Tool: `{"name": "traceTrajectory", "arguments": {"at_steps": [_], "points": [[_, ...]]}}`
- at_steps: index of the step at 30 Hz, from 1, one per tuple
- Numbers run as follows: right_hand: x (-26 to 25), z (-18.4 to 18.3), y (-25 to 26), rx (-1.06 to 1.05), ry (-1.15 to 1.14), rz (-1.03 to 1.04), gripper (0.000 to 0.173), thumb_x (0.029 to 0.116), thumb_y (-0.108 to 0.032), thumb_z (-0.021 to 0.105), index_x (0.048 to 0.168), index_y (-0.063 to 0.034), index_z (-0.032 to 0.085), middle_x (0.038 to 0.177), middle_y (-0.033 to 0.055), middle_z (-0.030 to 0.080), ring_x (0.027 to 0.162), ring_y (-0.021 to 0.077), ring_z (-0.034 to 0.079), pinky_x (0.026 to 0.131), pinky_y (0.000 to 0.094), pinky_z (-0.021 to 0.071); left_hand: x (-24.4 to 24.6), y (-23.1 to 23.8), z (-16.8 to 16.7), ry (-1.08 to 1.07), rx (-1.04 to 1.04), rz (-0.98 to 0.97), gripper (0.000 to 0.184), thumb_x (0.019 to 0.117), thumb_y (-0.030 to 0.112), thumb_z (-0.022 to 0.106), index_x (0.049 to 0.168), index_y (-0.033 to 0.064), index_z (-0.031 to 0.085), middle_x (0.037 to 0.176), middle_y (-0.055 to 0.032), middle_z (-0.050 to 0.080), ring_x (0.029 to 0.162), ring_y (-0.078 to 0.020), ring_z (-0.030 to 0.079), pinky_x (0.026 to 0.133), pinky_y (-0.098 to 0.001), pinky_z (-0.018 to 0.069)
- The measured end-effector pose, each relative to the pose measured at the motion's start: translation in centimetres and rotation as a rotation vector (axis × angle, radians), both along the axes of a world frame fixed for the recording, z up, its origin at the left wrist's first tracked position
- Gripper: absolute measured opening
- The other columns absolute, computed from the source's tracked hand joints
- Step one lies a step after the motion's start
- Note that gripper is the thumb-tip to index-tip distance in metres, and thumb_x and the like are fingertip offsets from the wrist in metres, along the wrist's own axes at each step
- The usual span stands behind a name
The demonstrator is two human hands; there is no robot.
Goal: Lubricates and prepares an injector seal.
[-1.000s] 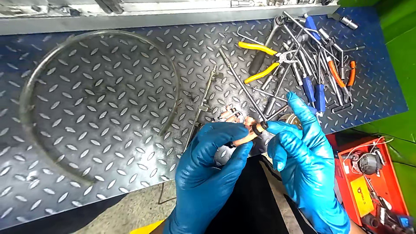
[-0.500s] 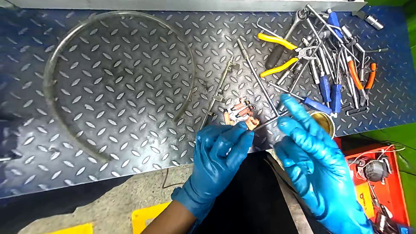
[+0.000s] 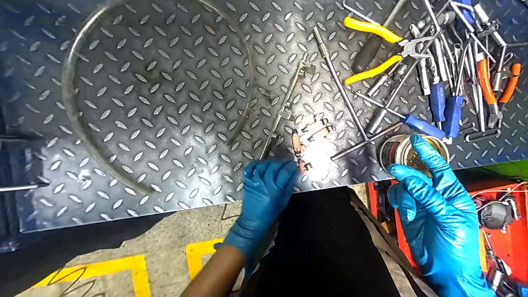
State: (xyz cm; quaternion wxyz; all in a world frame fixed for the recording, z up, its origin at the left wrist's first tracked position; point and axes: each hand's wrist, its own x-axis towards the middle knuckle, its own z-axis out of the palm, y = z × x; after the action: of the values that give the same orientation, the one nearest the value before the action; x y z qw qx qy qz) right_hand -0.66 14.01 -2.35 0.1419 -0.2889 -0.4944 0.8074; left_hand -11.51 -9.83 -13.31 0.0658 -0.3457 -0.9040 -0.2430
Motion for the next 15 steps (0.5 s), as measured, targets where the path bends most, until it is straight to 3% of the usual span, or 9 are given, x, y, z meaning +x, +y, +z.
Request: {"name": "traceTrajectory", "arguments": {"at_steps": [2, 5, 7, 10, 12, 13, 15], "points": [[0.0, -0.2, 0.2, -0.002, 0.030, 0.024, 0.054, 0.0995, -0.002, 0.057, 0.151, -0.0140, 0.048, 0.099, 0.0147, 0.076, 0.060, 0.0083, 0.066, 0.053, 0.0192, 0.0545, -3.4, 0.2, 1.6, 0.010, -0.091, -0.148, 0.027, 0.0958, 0.007, 0.059, 0.116, 0.0161, 0.074, 0.121, -0.0097, 0.072, 0.106, -0.0334, 0.066, 0.090, -0.0544, 0.0451], [-0.4, -0.2, 0.2, -0.017, 0.025, 0.062, 0.054, 0.1000, -0.002, 0.055, 0.152, -0.0128, 0.046, 0.098, 0.0146, 0.075, 0.058, 0.0080, 0.065, 0.052, 0.0193, 0.0542, -7.7, 2.0, 2.4, -0.005, -0.431, -0.396, 0.044, 0.0931, -0.003, 0.063, 0.127, 0.0234, 0.071, 0.142, -0.0065, 0.061, 0.127, -0.0330, 0.058, 0.101, -0.0550, 0.0421], [-0.7, -0.3, 0.3, 0.001, 0.039, 0.076, 0.054, 0.1004, -0.002, 0.054, 0.152, -0.0122, 0.047, 0.099, 0.0140, 0.076, 0.058, 0.0071, 0.065, 0.052, 0.0182, 0.0535, -9.4, 3.0, 1.4, 0.060, -0.502, -0.483, 0.038, 0.0935, -0.002, 0.064, 0.121, 0.0229, 0.072, 0.136, -0.0054, 0.065, 0.124, -0.0299, 0.059, 0.101, -0.0518, 0.0418], [-0.7, -0.4, 0.4, 0.004, 0.051, 0.069, 0.054, 0.1000, 0.000, 0.053, 0.152, -0.0137, 0.048, 0.098, 0.0132, 0.076, 0.058, 0.0069, 0.064, 0.052, 0.0181, 0.0537, -10.1, 2.9, 0.8, 0.097, -0.377, -0.529, 0.030, 0.0925, 0.001, 0.064, 0.115, 0.0185, 0.072, 0.122, -0.0061, 0.070, 0.121, -0.0301, 0.062, 0.106, -0.0550, 0.0398], [-0.9, -0.1, 0.4, -0.010, 0.079, 0.049, 0.054, 0.0998, 0.001, 0.053, 0.152, -0.0145, 0.048, 0.097, 0.0144, 0.076, 0.057, 0.0077, 0.064, 0.052, 0.0184, 0.0539, -8.9, 2.7, 2.5, -0.093, -0.107, -0.448, 0.027, 0.0958, 0.007, 0.056, 0.118, 0.0107, 0.072, 0.116, -0.0093, 0.071, 0.117, -0.0293, 0.063, 0.107, -0.0543, 0.0378], [-1.0, 0.1, 0.4, -0.017, 0.095, 0.041, 0.054, 0.0999, 0.000, 0.052, 0.152, -0.0150, 0.047, 0.098, 0.0145, 0.075, 0.058, 0.0073, 0.064, 0.052, 0.0182, 0.0536, -7.7, 3.0, 3.7, -0.272, 0.088, -0.381, 0.026, 0.1003, 0.015, 0.056, 0.120, 0.0081, 0.071, 0.114, -0.0074, 0.071, 0.113, -0.0225, 0.063, 0.105, -0.0452, 0.0386], [-1.3, 0.6, 0.4, -0.037, 0.146, 0.036, 0.054, 0.1012, -0.001, 0.052, 0.152, -0.0150, 0.046, 0.100, 0.0144, 0.075, 0.059, 0.0074, 0.064, 0.053, 0.0186, 0.0539, -5.0, 4.1, 7.1, -0.765, 0.462, -0.260, 0.023, 0.1033, 0.020, 0.057, 0.122, 0.0127, 0.068, 0.110, 0.0006, 0.073, 0.100, -0.0098, 0.069, 0.090, -0.0250, 0.0558]]}}
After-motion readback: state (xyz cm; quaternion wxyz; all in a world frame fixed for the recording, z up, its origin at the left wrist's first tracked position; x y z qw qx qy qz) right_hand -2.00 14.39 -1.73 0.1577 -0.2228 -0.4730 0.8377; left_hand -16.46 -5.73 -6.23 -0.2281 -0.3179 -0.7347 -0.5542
